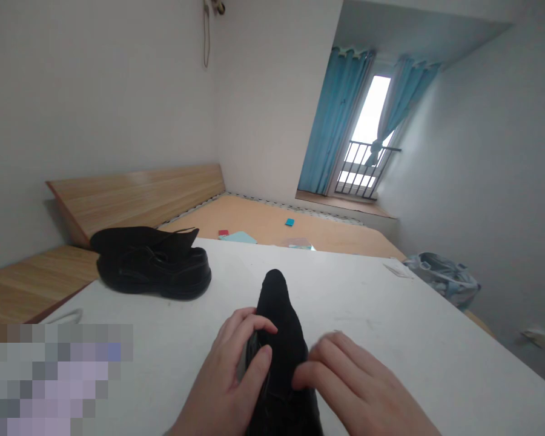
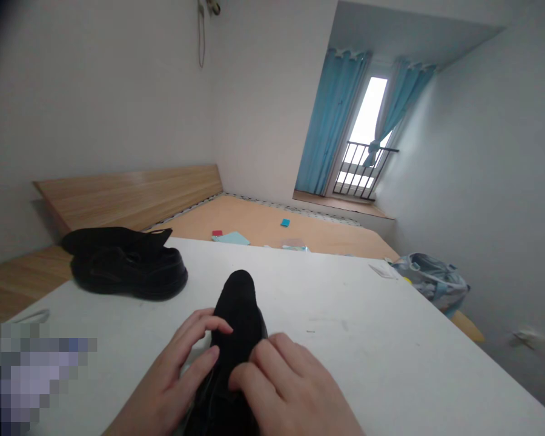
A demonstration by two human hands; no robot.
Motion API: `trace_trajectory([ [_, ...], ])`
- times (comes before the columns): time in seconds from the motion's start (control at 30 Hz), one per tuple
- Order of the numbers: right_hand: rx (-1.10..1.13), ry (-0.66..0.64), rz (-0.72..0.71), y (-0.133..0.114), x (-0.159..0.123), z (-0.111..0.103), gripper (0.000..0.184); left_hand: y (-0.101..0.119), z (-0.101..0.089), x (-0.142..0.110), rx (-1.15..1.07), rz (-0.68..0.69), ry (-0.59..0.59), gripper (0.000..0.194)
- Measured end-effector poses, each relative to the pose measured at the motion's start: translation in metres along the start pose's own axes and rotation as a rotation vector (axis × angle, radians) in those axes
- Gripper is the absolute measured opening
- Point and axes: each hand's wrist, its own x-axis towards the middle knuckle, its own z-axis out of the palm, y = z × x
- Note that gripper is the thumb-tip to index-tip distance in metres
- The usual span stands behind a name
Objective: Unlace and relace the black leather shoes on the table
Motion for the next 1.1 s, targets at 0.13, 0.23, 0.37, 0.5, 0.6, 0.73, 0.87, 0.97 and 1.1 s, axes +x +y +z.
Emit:
trace_trajectory([
  [0.13,-0.107,-0.06,-0.024,0.004,0.028,0.02,0.021,-0.002,-0.002,0.003,0.014,-0.02,-0.067,0.022],
  [0.23,0.034,-0.19,0.006,0.004,0.034,0.025,0.01,-0.002,-0.003,0.004,0.014,-0.033,-0.079,0.023],
  [0.37,0.641,-0.196,0.192,0.007,0.033,0.006,0.011,0.001,-0.003,0.004,-0.01,-0.051,-0.074,0.023],
  [0.5,1.463,-0.001,0.439,0.028,0.028,-0.01,0.025,0.006,-0.003,0.005,-0.025,-0.078,-0.033,0.024],
  [0.6,1.577,0.065,0.551,0.048,0.025,-0.011,0.026,0.006,-0.003,0.004,-0.024,-0.079,-0.006,0.024],
  [0.73,0.525,-0.026,0.669,0.07,0.021,-0.002,0.019,0.002,-0.002,0.003,-0.016,-0.067,0.005,0.026],
  [0.87,-0.164,-0.274,0.715,0.088,0.016,0.016,0.016,-0.003,-0.002,0.001,0.013,-0.064,0.016,0.029],
  [0.97,-0.145,-0.256,0.673,0.096,0.014,0.016,0.027,-0.007,-0.001,-0.001,0.046,-0.074,0.002,0.032],
  [1.1,0.314,-0.043,0.408,0.082,0.017,-0.004,0.041,-0.012,-0.001,-0.002,0.052,-0.079,-0.005,0.034],
])
